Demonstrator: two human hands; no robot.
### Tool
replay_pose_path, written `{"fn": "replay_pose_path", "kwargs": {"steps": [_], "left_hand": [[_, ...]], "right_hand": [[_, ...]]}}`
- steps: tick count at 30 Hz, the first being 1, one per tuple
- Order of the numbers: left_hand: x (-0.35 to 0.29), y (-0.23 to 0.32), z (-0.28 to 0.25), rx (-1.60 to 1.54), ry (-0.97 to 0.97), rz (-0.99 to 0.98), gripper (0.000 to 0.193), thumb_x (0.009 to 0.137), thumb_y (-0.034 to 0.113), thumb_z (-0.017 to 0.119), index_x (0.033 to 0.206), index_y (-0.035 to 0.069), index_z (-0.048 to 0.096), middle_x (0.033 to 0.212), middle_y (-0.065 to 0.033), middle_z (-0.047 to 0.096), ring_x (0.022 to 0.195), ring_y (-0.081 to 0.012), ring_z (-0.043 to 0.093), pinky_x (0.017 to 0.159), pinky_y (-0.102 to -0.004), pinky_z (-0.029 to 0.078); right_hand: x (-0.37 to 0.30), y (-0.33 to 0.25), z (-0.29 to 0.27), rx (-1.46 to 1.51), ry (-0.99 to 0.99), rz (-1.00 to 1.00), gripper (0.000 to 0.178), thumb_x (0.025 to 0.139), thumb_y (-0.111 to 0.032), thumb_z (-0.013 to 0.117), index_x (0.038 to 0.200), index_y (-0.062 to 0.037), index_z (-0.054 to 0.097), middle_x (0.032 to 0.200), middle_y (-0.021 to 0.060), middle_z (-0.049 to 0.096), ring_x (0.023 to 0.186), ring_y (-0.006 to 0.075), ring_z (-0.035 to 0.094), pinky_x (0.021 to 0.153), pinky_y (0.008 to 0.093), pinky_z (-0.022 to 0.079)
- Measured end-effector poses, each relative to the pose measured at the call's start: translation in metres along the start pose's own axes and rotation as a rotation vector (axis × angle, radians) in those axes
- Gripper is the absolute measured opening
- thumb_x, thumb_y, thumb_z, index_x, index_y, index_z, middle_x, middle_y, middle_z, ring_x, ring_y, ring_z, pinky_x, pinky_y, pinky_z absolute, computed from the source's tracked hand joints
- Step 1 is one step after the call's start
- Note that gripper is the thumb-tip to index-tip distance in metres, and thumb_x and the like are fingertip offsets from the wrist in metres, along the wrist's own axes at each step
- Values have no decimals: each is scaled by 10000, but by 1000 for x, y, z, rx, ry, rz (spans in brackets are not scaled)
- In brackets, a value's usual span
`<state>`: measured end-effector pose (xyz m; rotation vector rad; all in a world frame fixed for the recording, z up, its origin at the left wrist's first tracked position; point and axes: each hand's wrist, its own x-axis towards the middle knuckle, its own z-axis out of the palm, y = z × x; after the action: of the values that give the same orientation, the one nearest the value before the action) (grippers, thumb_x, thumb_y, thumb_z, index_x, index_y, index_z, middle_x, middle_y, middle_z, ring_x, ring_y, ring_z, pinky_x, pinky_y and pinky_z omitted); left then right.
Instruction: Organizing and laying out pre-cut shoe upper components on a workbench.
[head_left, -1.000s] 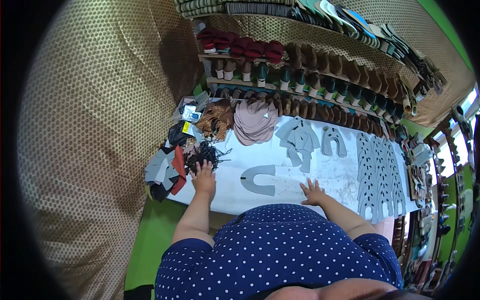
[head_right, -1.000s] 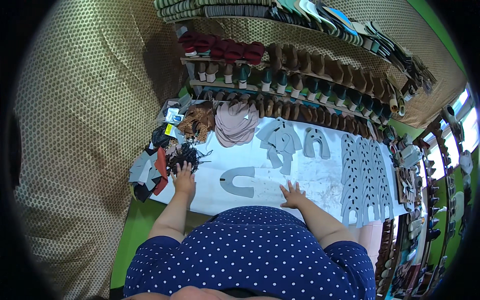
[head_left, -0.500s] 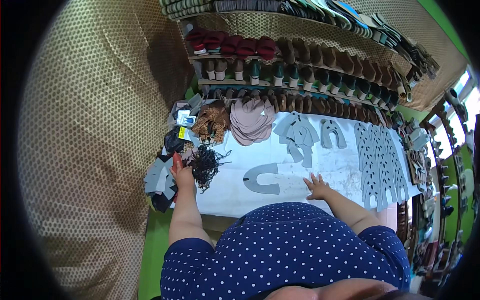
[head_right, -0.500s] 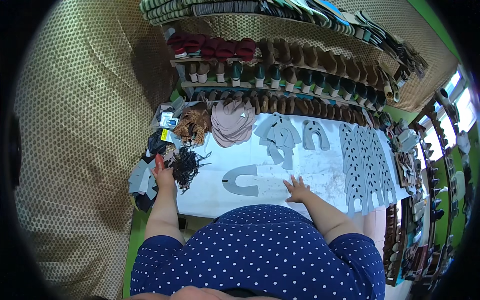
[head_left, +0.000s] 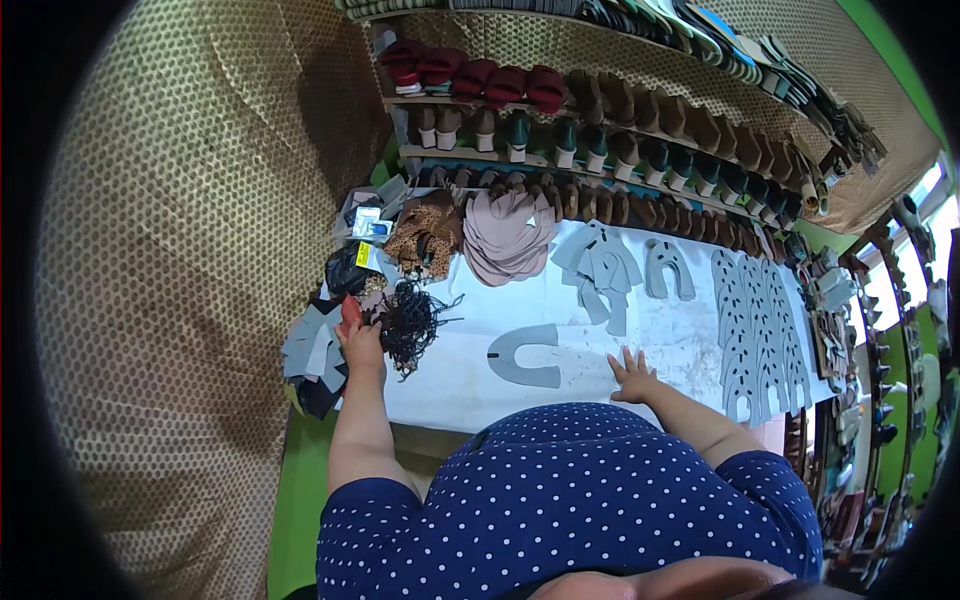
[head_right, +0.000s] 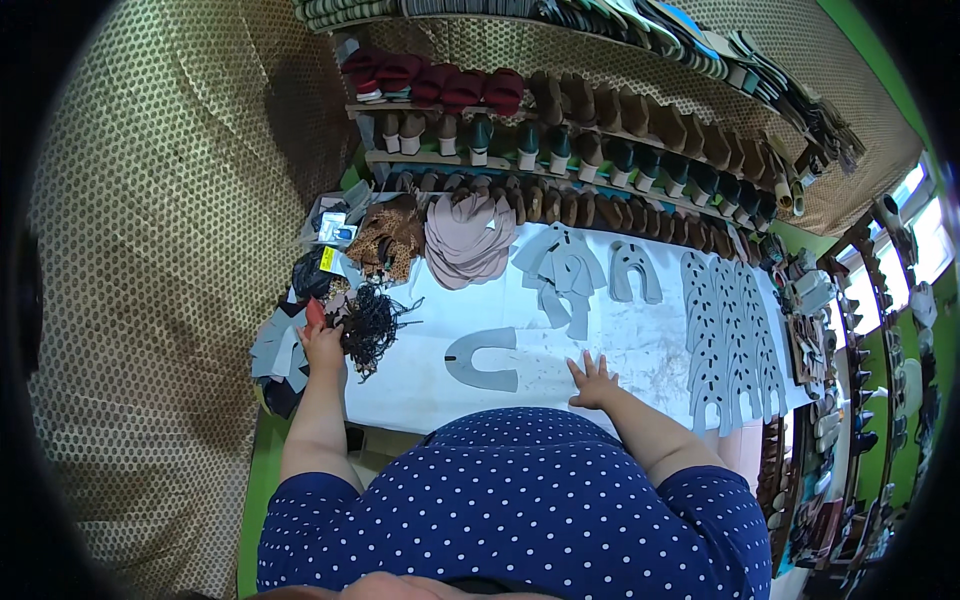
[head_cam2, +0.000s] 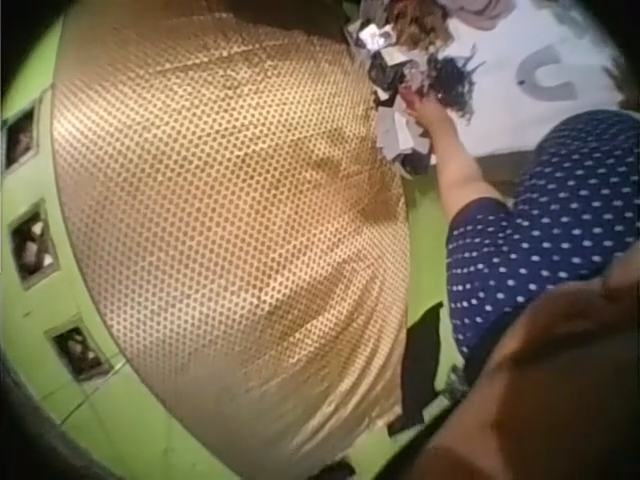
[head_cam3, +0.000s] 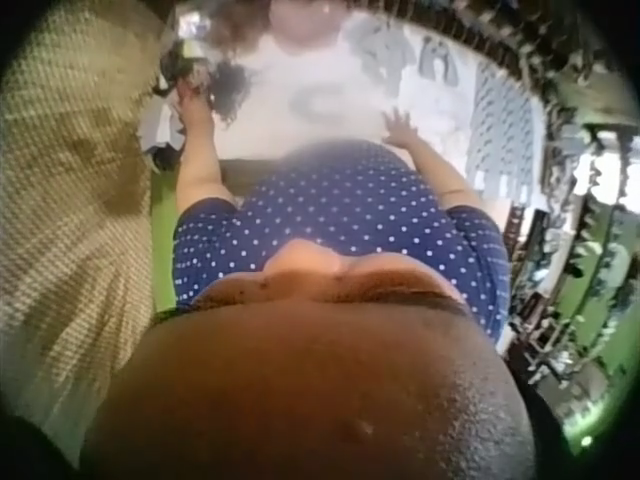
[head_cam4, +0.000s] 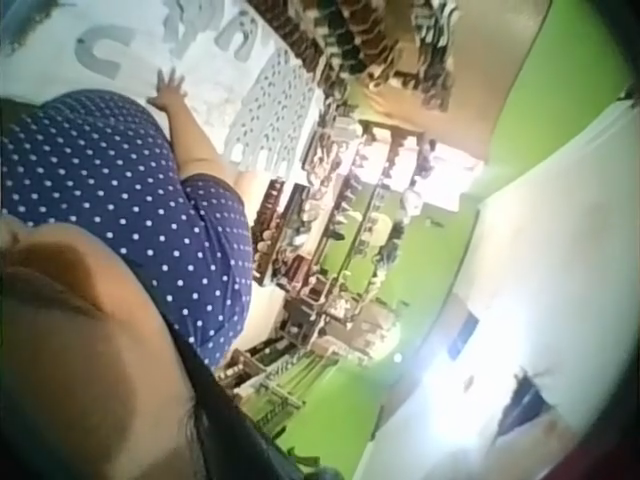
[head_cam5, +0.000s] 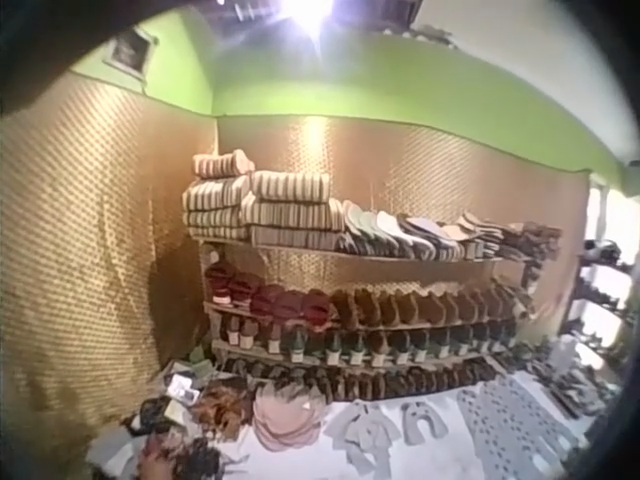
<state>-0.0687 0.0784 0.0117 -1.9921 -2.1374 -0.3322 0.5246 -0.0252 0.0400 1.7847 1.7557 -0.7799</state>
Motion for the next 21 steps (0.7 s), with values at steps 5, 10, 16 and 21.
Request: {"fn": "replay_pose_path", "kwargs": {"steps": [5,10,16,21], "left_hand": [[1,-7,7,104,-115,-7,284,905,156,501,908,167,785,1054,-24,737,1240,-269,563,1192,-656,126],[-7,-12,9,1,-69,-90,222,874,181,566,883,168,787,1046,-17,742,1224,-269,572,1192,-642,143],[1,32,-37,-133,164,-313,154,828,252,742,953,185,802,1009,-29,753,1098,-261,644,1154,-519,296],[-9,64,-31,-1216,64,-620,168,905,171,743,1011,43,775,976,-67,761,879,-173,694,816,-280,530]], "right_hand": [[6,-4,-2,13,-4,8,1123,799,-485,736,1616,-384,-29,1686,135,-158,1520,494,-114,1145,734,162],[9,-13,-14,7,-33,14,1184,762,-483,772,1612,-392,-48,1679,151,-179,1498,541,-128,1139,740,170],[8,-14,-19,9,-52,32,1204,764,-476,785,1607,-400,-71,1675,166,-180,1498,555,-92,1142,740,157],[30,-29,-35,-86,-6,1,987,823,-542,717,1617,-326,173,1697,141,72,1537,453,95,1142,757,102]]}}
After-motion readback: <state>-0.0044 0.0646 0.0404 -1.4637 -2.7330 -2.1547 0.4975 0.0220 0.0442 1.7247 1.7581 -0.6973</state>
